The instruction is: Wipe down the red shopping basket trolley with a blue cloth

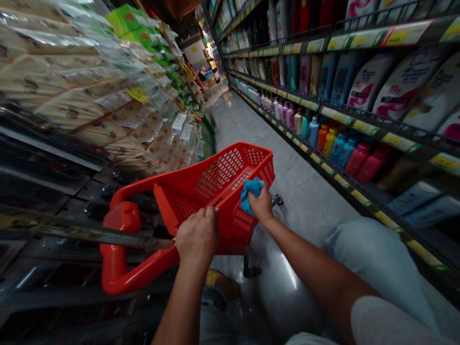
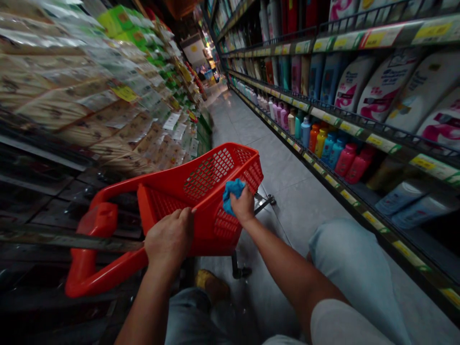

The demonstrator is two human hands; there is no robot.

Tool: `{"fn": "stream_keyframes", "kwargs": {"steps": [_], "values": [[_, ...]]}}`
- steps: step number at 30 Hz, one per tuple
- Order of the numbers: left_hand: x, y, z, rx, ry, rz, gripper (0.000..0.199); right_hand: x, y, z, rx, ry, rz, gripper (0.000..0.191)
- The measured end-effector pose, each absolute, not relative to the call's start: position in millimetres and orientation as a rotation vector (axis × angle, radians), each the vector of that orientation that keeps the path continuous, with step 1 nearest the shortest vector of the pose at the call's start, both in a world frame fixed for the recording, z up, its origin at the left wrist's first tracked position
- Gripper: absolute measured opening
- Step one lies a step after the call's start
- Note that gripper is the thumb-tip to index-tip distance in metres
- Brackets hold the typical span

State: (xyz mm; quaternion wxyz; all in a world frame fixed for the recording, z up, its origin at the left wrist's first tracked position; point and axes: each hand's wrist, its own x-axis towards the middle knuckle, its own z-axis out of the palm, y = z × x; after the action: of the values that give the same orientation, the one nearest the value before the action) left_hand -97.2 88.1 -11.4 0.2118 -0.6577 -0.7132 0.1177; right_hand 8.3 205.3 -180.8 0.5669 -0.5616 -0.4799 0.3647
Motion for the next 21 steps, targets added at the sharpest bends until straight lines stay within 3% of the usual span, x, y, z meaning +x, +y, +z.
{"fn": "stream_keyframes", "kwargs": {"steps": [4,9,15,21], "values": [[-98.0,87.8,-13.3,-1.835,-1.962,0.318,0.043,15.9,236.7,-171.6,-1.393,-0.965,0.804,0.023],[-102.4,86.4,-16.6,-1.844,-1.917,0.292,0.044,20.3,233.9,-167.9,-1.188,-1.155,0.82,0.038],[-107.0,81.8,-16.2,-1.832,-1.875,0.323,0.038,70.7,300.4,-175.0,-1.455,-0.873,0.855,0.027],[-107.3,82.9,-17.0,-1.815,-1.859,0.331,0.036,8.5,211.8,-208.8,-1.315,-1.027,0.904,0.039]]}}
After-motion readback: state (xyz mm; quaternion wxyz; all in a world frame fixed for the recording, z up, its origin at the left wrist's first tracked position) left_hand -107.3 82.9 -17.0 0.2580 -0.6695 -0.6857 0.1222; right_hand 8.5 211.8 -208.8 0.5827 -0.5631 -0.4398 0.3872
